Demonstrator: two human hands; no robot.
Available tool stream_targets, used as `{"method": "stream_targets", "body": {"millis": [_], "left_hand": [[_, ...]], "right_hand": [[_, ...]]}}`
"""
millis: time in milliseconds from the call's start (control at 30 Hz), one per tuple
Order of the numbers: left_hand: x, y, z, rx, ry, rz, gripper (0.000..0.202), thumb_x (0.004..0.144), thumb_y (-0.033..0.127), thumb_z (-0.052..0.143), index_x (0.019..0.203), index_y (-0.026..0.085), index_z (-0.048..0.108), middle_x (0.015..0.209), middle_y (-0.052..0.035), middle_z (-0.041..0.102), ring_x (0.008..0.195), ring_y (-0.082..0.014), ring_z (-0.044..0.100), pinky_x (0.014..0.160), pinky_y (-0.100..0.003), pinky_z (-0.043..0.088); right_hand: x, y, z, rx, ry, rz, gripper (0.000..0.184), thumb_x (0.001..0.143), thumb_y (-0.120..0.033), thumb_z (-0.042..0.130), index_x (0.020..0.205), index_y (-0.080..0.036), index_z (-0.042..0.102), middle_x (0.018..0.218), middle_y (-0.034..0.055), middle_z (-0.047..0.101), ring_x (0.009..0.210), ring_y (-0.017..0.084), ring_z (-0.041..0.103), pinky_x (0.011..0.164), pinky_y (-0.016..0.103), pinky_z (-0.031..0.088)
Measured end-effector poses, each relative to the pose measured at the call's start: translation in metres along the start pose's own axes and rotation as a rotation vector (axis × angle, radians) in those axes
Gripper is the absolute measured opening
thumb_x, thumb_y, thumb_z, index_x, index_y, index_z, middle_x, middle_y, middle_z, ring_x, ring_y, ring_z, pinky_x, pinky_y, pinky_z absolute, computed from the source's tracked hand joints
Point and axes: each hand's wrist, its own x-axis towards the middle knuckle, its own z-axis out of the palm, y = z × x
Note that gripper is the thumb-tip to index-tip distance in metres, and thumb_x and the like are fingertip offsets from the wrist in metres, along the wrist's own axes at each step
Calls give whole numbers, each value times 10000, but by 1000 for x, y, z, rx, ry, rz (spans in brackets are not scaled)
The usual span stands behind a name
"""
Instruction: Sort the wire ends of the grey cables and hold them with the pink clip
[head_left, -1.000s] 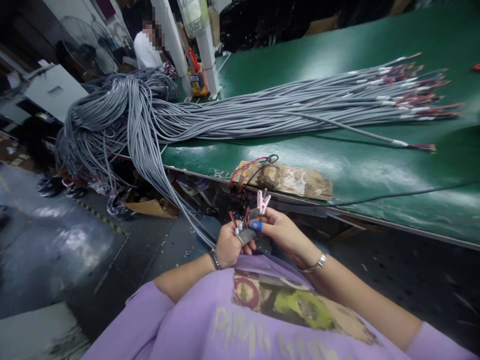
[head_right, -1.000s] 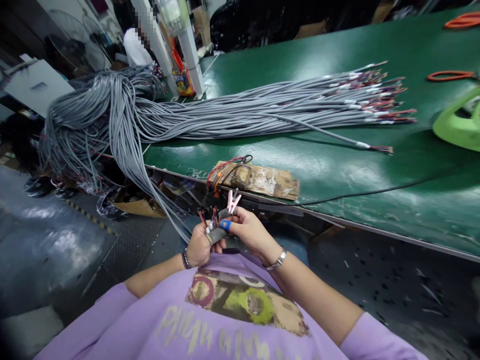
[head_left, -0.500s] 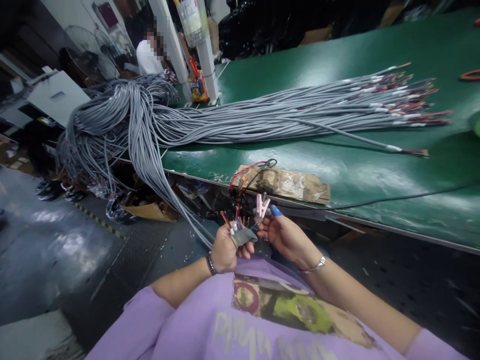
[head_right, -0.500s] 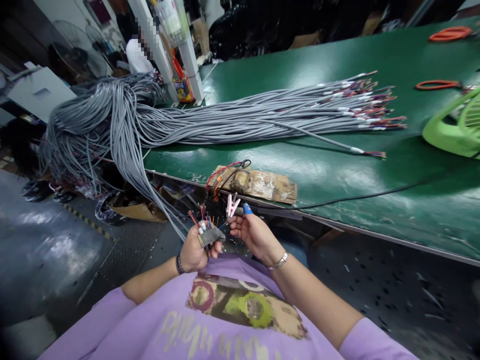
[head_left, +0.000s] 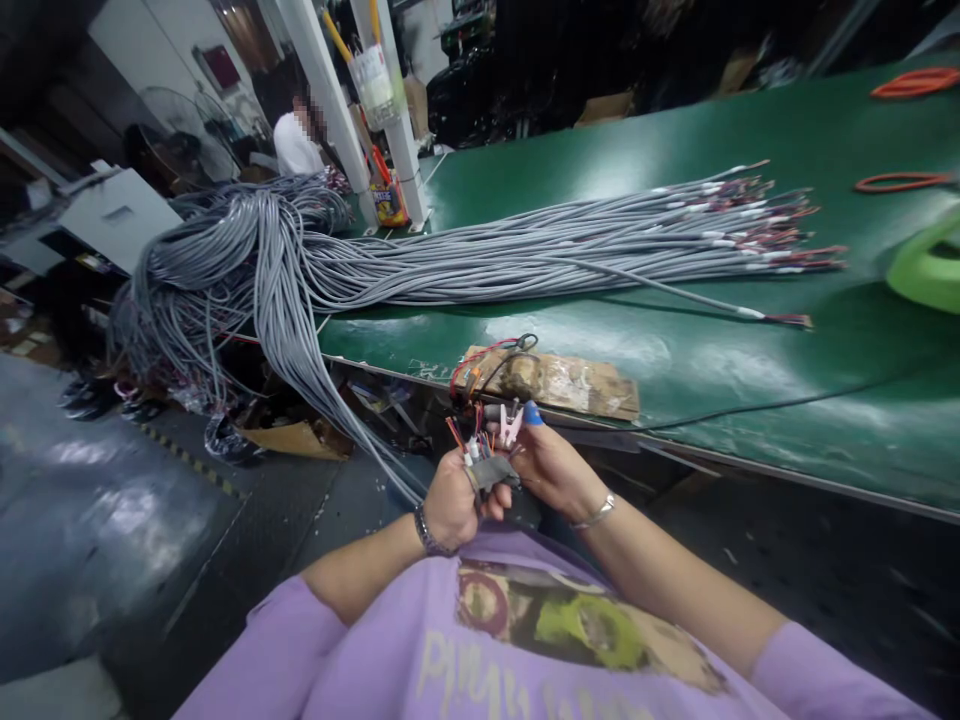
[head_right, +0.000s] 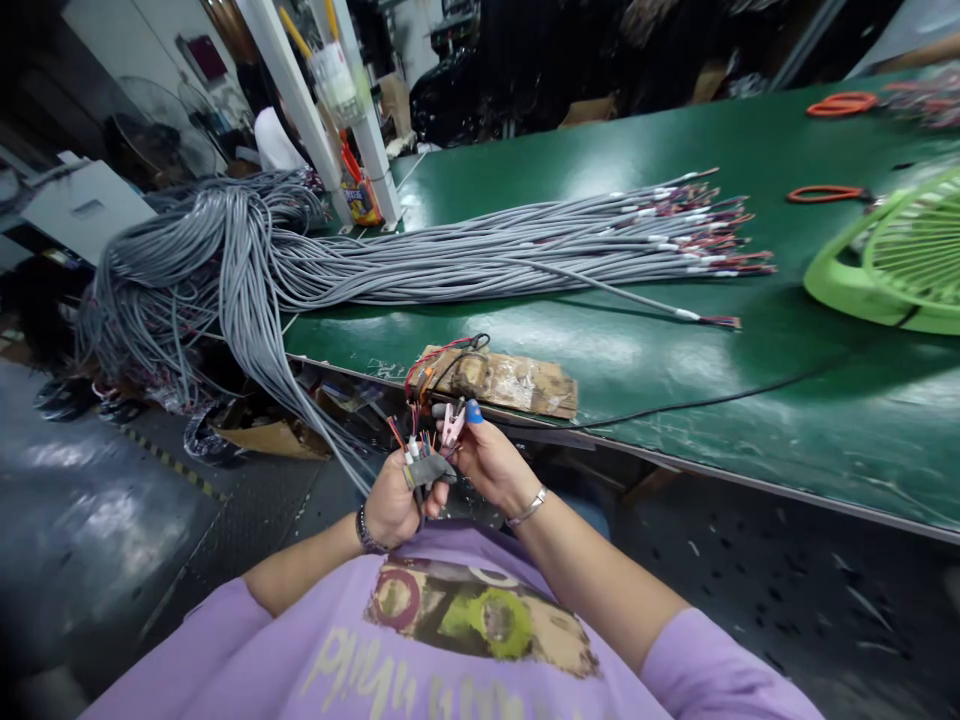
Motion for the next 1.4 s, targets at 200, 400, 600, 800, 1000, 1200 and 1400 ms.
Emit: {"method": "stream_targets", "body": {"millis": [200, 400, 600, 800, 1000, 1200, 1400], "left_hand": [[1, -5, -2, 61, 34, -37, 481, 481, 500, 791, 740, 153, 581, 399, 23, 545, 295, -79, 415, 315, -174, 261], [1, -7, -4, 58, 23, -24, 508, 498, 529, 788, 770, 147, 594, 403, 25, 546, 289, -81, 422, 313, -183, 258], [-8, -6, -6, 87, 37, 43, 523, 468, 586, 816, 626, 161, 555, 404, 9, 569, 272, -75, 431, 292, -177, 252], [-9, -9, -6, 110, 104, 190, 544, 496, 637, 798, 628, 165, 563, 438, 1, 604, 290, -76, 457, 302, -174, 270], [-3, -10, -2, 125, 145, 201, 506, 517, 595, 801, 640, 168, 560, 444, 13, 594, 297, -77, 451, 313, -183, 297], [1, -12, -1, 147, 161, 178, 495, 535, 596, 780, 664, 170, 562, 446, 26, 585, 295, -73, 447, 310, -186, 261], [0, -13, -1, 160, 143, 136, 480, 532, 565, 792, 652, 175, 540, 437, 30, 578, 292, -69, 444, 313, -183, 245]], "right_hand": [[8, 3, -4, 143, 3, 37, 373, 639, -520, 835, 760, -193, 706, 629, 5, 689, 533, 140, 581, 533, 263, 494], [5, 6, -4, 144, 0, 41, 443, 657, -621, 774, 786, -203, 702, 660, 4, 684, 563, 144, 589, 559, 270, 499], [-2, 2, -6, 65, -63, 16, 475, 763, -696, 620, 813, -232, 707, 735, 18, 692, 598, 138, 585, 577, 268, 482], [-4, -2, -4, 50, 6, 32, 279, 714, -474, 784, 831, -225, 734, 786, 15, 725, 676, 138, 611, 627, 257, 483], [-2, -1, -5, 94, 56, 41, 383, 596, -536, 847, 757, -212, 721, 736, -1, 703, 611, 126, 581, 571, 247, 472], [0, -1, -6, 58, 20, 3, 429, 550, -573, 856, 748, -218, 718, 707, -9, 690, 614, 130, 567, 587, 252, 481], [-1, -1, -5, 37, 0, -32, 415, 584, -573, 843, 789, -231, 730, 706, -2, 685, 615, 142, 569, 590, 270, 490]]}}
